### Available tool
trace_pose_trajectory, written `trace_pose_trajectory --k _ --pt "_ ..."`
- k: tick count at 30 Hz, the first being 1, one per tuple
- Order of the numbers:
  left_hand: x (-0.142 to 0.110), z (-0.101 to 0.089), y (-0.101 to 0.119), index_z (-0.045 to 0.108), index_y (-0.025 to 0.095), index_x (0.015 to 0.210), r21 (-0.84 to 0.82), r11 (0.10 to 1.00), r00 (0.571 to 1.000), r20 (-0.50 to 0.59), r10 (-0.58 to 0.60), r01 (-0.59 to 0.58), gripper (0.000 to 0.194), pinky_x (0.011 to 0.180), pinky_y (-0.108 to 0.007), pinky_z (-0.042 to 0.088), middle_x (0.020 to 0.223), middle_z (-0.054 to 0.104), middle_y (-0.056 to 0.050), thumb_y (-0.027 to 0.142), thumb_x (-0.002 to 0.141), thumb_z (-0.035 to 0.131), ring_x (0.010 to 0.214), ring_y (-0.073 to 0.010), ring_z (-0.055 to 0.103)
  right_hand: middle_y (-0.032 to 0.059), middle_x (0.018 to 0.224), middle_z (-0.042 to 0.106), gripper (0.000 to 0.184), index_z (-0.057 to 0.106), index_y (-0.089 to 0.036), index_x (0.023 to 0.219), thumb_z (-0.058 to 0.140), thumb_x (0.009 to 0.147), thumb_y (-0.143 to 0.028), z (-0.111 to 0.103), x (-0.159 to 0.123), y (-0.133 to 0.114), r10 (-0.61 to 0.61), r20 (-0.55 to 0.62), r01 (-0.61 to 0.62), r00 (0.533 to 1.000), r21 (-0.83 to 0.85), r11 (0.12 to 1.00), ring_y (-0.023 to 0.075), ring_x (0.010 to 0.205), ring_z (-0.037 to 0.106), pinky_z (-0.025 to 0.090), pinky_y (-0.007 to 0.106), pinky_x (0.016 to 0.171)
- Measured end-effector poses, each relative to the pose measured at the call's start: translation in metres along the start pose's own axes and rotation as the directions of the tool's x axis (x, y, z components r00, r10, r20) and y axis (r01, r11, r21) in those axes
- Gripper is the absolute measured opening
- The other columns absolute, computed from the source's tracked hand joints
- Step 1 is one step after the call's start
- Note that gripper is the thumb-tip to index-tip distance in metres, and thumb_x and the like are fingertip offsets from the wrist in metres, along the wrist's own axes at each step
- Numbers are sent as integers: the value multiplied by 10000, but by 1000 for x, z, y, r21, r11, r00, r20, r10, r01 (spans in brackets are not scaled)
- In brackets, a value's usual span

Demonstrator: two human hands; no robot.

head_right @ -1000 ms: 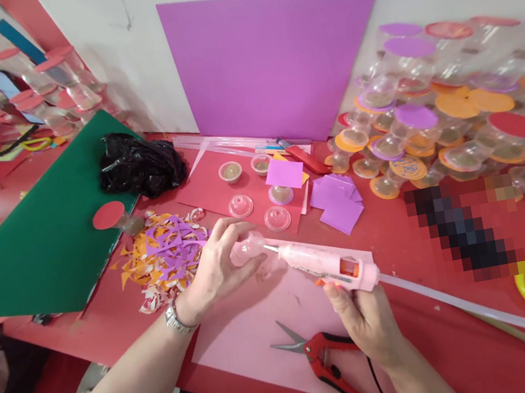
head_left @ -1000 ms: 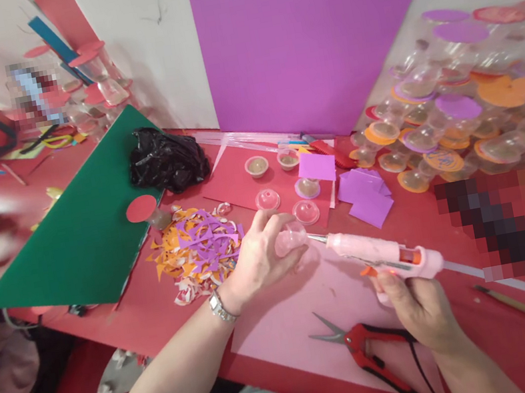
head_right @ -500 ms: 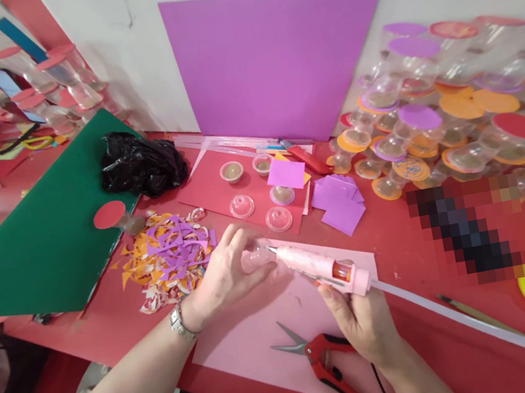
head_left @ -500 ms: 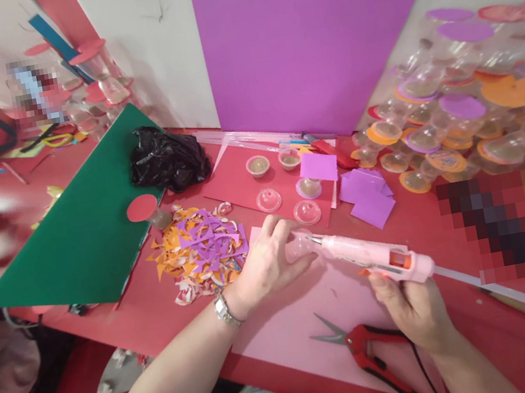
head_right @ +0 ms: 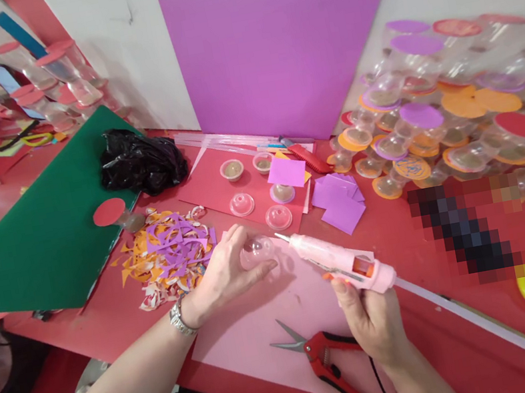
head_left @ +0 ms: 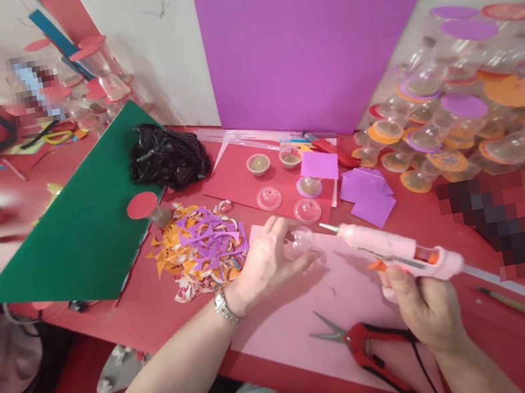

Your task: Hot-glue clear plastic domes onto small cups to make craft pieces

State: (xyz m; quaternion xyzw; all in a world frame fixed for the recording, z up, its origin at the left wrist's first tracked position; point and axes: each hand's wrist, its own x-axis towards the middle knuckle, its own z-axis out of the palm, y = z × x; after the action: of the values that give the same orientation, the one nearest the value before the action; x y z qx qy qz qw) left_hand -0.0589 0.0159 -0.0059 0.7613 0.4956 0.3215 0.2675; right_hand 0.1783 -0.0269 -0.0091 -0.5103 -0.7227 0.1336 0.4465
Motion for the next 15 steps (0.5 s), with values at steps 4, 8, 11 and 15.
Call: trace_pose_trajectory --k 4,8,11,15 --pt "0 -1 3 592 185 1091 8 1000 1000 14 -9 9 374 814 -350 551 1004 664 -64 425 838 728 933 -222 646 44 501 631 474 661 -190 672 494 974 -516 -3 3 -3 24 18 -24 1000 18 1000 150 398 572 446 237 380" --pt "0 -2 4 578 188 1158 -13 1000 1000 11 22 -22 377 910 -377 543 1082 680 -76 370 858 716 1012 -230 653 44 520 642 424 683 -181 733 513 974 -485 -1 1 -1 -10 29 10 1000 22 1000 147 397 576 458 235 388" --pt "0 -1 1 570 189 1175 -7 999 999 -11 50 -50 382 924 -383 546 1134 667 -86 338 858 720 1059 -233 642 45 545 643 407 685 -184 763 502 977 -477 0 0 1 -24 43 24 999 0 1000 148 414 575 487 248 419" --pt "-1 2 -3 562 188 1198 0 998 997 -38 64 -64 392 897 -364 562 1155 647 -92 320 862 715 1052 -219 642 65 631 682 359 682 -190 804 498 982 -441 2 -2 1 -60 52 61 997 -24 998 172 517 644 538 262 486"
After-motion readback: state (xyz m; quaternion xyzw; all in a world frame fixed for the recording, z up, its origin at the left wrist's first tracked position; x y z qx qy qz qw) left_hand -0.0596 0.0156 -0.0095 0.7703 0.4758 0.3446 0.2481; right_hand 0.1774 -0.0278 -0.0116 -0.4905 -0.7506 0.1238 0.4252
